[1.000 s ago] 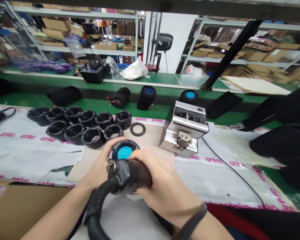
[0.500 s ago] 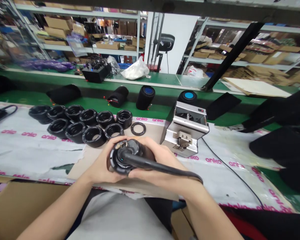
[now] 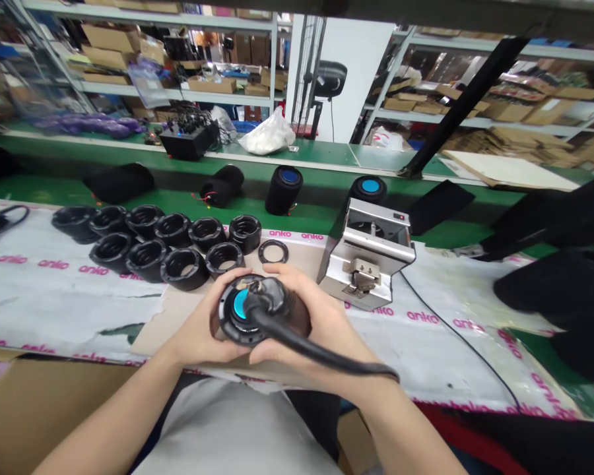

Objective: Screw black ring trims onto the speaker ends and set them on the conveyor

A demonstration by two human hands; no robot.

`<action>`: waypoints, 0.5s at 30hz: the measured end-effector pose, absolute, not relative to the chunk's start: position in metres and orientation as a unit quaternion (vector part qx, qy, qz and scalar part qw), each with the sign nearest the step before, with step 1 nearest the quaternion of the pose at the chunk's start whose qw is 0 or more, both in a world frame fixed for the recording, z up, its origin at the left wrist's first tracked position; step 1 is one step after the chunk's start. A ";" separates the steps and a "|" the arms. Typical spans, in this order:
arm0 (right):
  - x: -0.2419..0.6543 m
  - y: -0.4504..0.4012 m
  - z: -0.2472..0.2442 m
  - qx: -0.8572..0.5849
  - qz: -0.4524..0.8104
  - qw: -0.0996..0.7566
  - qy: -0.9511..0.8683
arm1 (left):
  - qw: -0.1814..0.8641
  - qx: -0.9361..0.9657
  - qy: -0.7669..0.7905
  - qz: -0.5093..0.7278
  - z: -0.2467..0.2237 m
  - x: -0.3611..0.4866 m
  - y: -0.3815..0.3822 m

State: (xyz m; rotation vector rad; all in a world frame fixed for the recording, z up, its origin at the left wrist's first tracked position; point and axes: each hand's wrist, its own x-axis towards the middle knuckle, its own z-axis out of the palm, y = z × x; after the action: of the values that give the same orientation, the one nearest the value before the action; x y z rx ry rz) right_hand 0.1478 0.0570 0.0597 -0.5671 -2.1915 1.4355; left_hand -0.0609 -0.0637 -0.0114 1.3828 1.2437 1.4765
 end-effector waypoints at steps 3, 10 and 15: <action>0.148 0.057 0.062 -0.244 0.552 0.212 -0.769 | 0.374 0.538 0.484 0.580 -0.015 -0.061 -0.063; 0.142 0.049 0.070 -0.298 0.511 0.261 -0.763 | 0.364 0.537 0.485 0.587 -0.018 -0.060 -0.064; 0.142 0.044 0.069 -0.273 0.488 0.241 -0.794 | 0.384 0.516 0.498 0.582 -0.016 -0.059 -0.064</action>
State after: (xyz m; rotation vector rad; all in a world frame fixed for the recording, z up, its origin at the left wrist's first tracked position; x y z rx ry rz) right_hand 0.1419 0.0444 0.0693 -0.7460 -2.1708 1.3338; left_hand -0.0593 -0.0642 -0.0157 1.3148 1.2682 1.4832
